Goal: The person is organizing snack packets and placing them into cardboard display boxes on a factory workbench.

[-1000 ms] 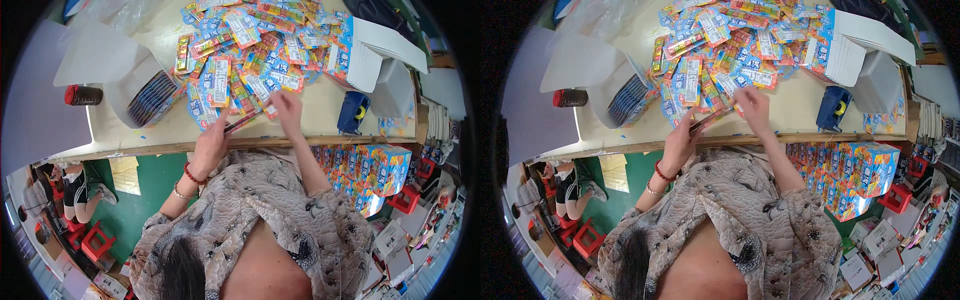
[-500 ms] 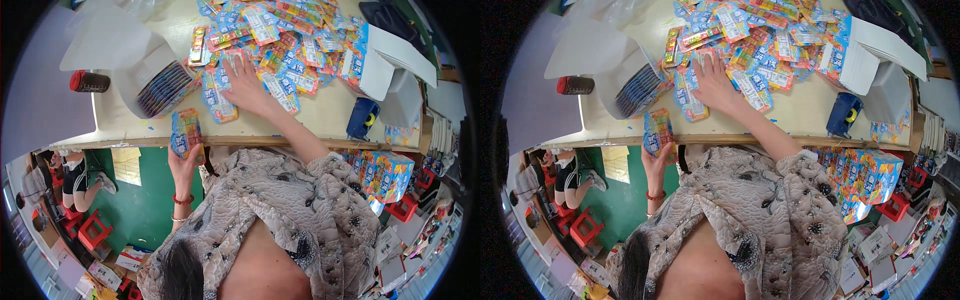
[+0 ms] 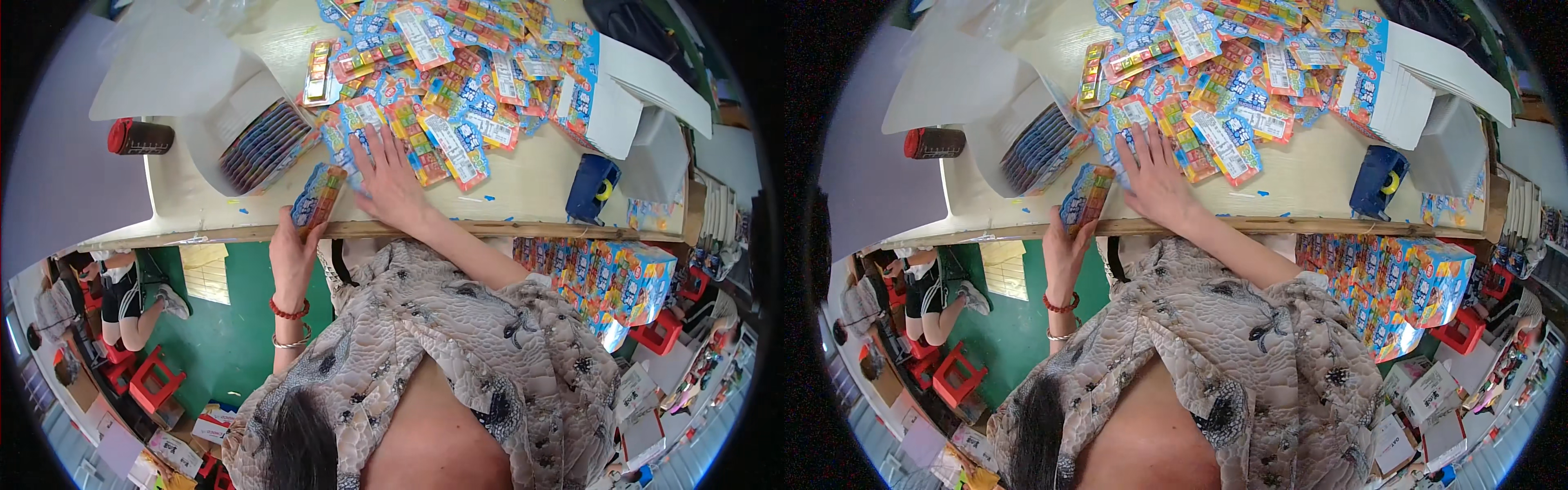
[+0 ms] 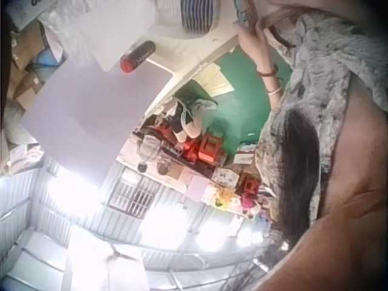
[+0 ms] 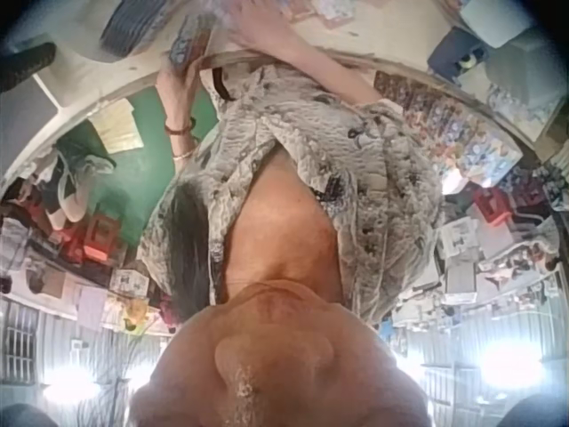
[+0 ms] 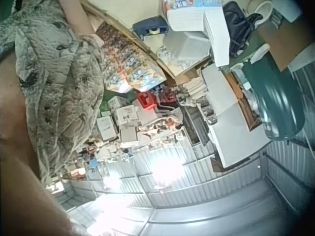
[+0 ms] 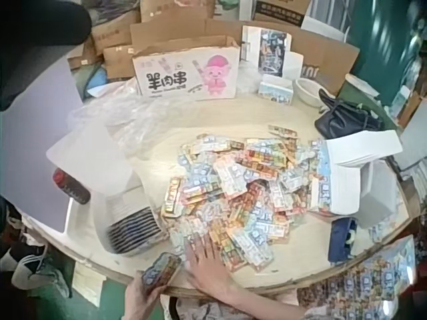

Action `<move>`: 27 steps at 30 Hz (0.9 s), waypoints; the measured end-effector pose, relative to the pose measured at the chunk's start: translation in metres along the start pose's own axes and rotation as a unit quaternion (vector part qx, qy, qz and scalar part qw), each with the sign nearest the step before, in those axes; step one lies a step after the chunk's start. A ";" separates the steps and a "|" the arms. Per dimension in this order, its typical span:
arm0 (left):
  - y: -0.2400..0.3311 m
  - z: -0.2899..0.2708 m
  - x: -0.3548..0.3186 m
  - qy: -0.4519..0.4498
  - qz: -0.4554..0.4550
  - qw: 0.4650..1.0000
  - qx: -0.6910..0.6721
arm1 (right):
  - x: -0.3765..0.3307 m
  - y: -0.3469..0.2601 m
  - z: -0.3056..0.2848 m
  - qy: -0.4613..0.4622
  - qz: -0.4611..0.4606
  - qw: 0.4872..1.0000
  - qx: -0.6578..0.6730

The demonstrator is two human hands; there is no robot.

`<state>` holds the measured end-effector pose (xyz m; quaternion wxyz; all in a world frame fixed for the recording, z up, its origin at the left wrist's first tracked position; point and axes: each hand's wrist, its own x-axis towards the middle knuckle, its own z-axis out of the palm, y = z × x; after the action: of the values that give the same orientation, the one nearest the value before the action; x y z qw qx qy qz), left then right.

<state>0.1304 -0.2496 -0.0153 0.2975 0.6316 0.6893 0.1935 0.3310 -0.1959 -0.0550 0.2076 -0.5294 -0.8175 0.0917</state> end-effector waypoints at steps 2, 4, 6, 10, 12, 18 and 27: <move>0.000 -0.003 -0.003 0.031 0.043 0.998 0.020 | 0.001 0.006 0.001 -0.007 0.005 1.000 -0.003; -0.002 -0.008 -0.005 0.008 0.099 0.993 0.063 | -0.005 0.015 0.001 0.011 -0.051 0.999 -0.004; 0.003 -0.010 -0.001 -0.032 0.136 0.988 0.068 | -0.012 0.033 -0.007 0.007 0.005 0.991 0.136; 0.014 0.003 0.021 -0.094 0.296 0.945 0.106 | -0.037 0.057 -0.038 -0.033 0.075 0.943 0.323; 0.026 0.023 0.025 0.010 0.329 0.937 0.118 | -0.046 0.054 -0.048 -0.070 0.055 0.925 0.369; 0.043 0.048 0.061 -0.022 0.372 0.928 0.017 | -0.061 0.061 -0.065 -0.103 0.081 0.879 0.459; 0.051 0.035 0.068 -0.206 0.363 0.906 0.070 | -0.075 0.106 -0.058 0.025 0.341 0.893 0.292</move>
<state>0.1905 -0.1803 -0.0196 0.2973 0.8833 0.3470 0.1050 0.4706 -0.2227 -0.0609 0.3290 -0.6931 -0.5177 0.3787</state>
